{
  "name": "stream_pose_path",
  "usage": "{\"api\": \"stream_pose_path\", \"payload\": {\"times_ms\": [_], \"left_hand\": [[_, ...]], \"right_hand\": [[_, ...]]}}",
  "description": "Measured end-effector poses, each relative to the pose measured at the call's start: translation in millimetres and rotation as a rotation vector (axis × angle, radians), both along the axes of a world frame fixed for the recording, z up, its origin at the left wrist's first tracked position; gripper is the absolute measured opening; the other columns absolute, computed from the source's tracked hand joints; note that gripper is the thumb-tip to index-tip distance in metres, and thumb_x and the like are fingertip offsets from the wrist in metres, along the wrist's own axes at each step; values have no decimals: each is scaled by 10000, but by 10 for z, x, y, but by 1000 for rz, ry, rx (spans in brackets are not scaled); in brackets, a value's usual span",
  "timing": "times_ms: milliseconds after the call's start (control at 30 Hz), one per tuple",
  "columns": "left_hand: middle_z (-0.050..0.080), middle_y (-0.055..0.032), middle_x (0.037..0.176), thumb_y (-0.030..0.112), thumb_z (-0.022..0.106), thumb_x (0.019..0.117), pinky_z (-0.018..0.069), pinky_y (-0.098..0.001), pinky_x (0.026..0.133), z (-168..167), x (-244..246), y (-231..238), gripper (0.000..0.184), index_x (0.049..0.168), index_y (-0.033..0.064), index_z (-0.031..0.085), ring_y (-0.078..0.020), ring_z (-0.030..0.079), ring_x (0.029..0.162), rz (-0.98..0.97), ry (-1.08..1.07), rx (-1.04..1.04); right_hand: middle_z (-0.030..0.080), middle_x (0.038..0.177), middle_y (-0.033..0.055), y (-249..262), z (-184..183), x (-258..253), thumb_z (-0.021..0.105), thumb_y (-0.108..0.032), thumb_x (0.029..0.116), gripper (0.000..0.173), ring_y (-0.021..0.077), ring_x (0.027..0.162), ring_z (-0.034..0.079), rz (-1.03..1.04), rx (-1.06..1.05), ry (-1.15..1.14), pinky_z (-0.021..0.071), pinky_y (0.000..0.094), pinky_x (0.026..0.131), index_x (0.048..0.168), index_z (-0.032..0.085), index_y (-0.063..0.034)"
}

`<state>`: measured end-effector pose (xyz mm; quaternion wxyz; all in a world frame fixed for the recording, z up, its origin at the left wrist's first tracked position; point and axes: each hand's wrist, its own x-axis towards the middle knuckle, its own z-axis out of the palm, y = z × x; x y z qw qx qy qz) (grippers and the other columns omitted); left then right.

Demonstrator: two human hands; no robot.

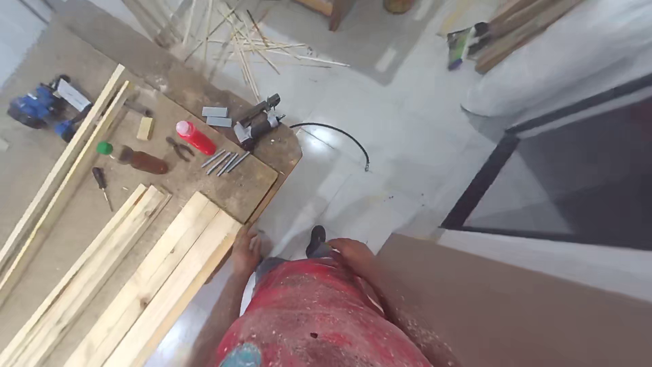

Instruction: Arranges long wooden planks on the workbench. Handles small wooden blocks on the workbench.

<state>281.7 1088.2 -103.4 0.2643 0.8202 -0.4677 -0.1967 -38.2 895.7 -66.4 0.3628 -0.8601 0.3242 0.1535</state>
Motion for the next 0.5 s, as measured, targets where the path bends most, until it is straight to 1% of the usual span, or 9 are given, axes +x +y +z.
{"api": "stream_pose_path", "payload": {"times_ms": [67, 133, 200, 233, 267, 367, 500], "left_hand": [[552, -143, 1507, 293, 603, 1016, 412, -468, 1190, 115, -161, -563, 322, 1185, 46, 724, -284, 503, 1421, -117, 40, 72], [559, -114, 1508, 314, 568, 1036, 428, -437, 1179, 219, -269, -1022, 334, 1188, 63, 727, -248, 531, 1399, -174, 58, 91], [573, -113, 1495, 301, 568, 1039, 462, -420, 1152, 300, -287, -1394, 327, 1179, 54, 728, -234, 568, 1365, -137, 59, 58], [584, -110, 1485, 295, 579, 1033, 484, -413, 1132, 320, -278, -1512, 317, 1170, 53, 731, -225, 589, 1343, -92, 56, 37], [597, -113, 1469, 284, 595, 1026, 487, -413, 1130, 327, -258, -1590, 301, 1152, 49, 735, -226, 593, 1338, -46, 52, 12], [621, -130, 1436, 254, 613, 1018, 492, -410, 1128, 336, -139, -1769, 272, 1122, 37, 741, -230, 596, 1334, 44, 61, -10], [651, -136, 1392, 221, 620, 1014, 535, -410, 1077, 332, 95, -2123, 242, 1083, 28, 748, -222, 648, 1265, 132, 43, -45]], "right_hand": [[722, 1218, 137, -400, 60, -293, 567, -339, 1039, 360, 341, 1133, 694, -33, -20, 20, 552, 589, 947, 1302, 685, -123], [719, 1224, 138, -782, 77, -573, 571, -350, 1038, 374, 341, 1133, 692, -80, -28, 48, 547, 595, 954, 1311, 680, -119], [726, 1202, 135, -1147, 56, -749, 584, -340, 1037, 375, 327, 1102, 703, -149, -22, 32, 551, 594, 949, 1308, 683, -100], [732, 1182, 131, -1301, 14, -804, 590, -333, 1035, 371, 320, 1081, 710, -165, -22, 25, 557, 588, 942, 1302, 684, -93], [737, 1169, 129, -1442, -42, -831, 597, -328, 1032, 366, 320, 1068, 715, -166, -15, 30, 560, 590, 935, 1298, 687, -93], [732, 1196, 123, -1903, -123, -650, 598, -349, 1030, 378, 329, 1106, 701, -114, 65, 129, 542, 604, 950, 1318, 682, -119], [717, 1245, 119, -2571, -214, -92, 575, -364, 1036, 391, 318, 1158, 685, 51, 148, 177, 532, 590, 981, 1335, 674, -132]]}}
